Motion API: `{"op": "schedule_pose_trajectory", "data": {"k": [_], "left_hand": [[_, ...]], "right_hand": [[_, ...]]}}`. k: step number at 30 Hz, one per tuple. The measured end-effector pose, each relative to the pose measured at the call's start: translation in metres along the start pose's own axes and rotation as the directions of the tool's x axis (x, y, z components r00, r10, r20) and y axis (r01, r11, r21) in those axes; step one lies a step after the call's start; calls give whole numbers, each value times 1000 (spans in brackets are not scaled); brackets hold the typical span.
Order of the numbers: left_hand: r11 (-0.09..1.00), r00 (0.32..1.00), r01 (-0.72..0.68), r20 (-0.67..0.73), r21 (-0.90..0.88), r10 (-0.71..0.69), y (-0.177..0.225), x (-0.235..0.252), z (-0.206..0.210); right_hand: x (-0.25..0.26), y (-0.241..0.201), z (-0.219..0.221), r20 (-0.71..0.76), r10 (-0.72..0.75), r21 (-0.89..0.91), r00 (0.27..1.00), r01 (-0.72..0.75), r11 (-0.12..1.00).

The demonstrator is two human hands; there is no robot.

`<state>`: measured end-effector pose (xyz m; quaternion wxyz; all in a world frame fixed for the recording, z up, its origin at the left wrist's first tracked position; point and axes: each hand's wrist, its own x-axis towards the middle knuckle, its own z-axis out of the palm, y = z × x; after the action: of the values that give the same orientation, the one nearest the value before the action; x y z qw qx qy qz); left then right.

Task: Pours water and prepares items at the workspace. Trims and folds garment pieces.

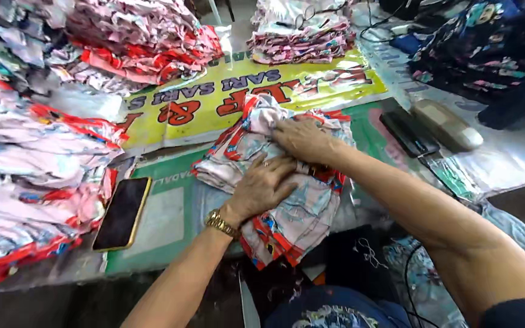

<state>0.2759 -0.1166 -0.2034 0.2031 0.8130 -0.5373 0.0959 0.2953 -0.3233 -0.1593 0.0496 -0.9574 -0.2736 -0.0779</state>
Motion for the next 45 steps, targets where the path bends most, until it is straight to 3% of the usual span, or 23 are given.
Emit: {"op": "schedule_pose_trajectory", "data": {"k": [3,5,8,10,11,13,15,17,19,22,25,27,29,32,34,36,38,40,42,45], "left_hand": [[999,996,44,73,-2,-44,1,5,0],[999,994,50,94,3,-50,-1,14,3],[991,991,111,72,76,-116,8,31,13],[977,978,188,75,96,-195,23,39,15],[978,976,207,67,27,-208,30,39,12],[913,968,248,40,-325,-248,31,43,7],[703,949,262,45,-661,-312,28,41,-13],[585,919,272,27,-764,-392,41,19,-39],[647,885,308,-39,-698,-463,61,-11,-51],[764,849,349,-162,-542,-503,84,-40,-32],[826,832,388,-230,-410,-505,108,-43,-1],[762,800,381,-227,-524,-556,120,-36,14],[623,759,314,-205,-716,-618,126,-29,23],[467,769,205,-153,-860,-620,126,-24,24],[463,794,178,-151,-868,-589,124,-23,22],[545,783,171,-222,-821,-581,121,-26,16],[738,740,222,-383,-637,-553,116,-36,6],[910,775,271,-489,-315,-400,113,-49,-5],[979,880,200,-431,-39,-197,108,-63,-6],[972,984,68,-176,223,-28,100,-79,0]], "right_hand": [[-3,14,-10,42,110,128,993,-115,985],[-11,23,-20,-126,193,289,973,-150,945],[-35,9,-37,-451,323,451,832,-100,887],[-60,-21,-49,-469,387,582,794,-51,811],[-75,-41,-50,-415,398,654,818,-36,756],[-106,-74,-39,-261,358,699,896,-80,710],[-126,-91,-16,-177,311,596,934,-150,789],[-140,-96,5,-209,298,460,931,-175,870],[-151,-93,12,-233,355,506,905,-199,839],[-157,-85,10,-204,422,731,883,-149,666],[-155,-87,4,-114,432,912,895,-78,402],[-152,-89,6,-55,404,981,913,-26,193],[-149,-90,11,-15,425,1000,905,14,6],[-150,-88,13,3,426,990,905,58,-129],[-152,-85,13,-4,424,992,905,56,-111],[-156,-81,11,-74,459,997,885,58,50],[-165,-78,6,-276,495,879,824,8,477],[-175,-75,4,-457,384,576,802,-62,815],[-183,-77,11,-499,195,301,844,-43,953],[-192,-83,23,-311,48,115,949,-12,993]]}}
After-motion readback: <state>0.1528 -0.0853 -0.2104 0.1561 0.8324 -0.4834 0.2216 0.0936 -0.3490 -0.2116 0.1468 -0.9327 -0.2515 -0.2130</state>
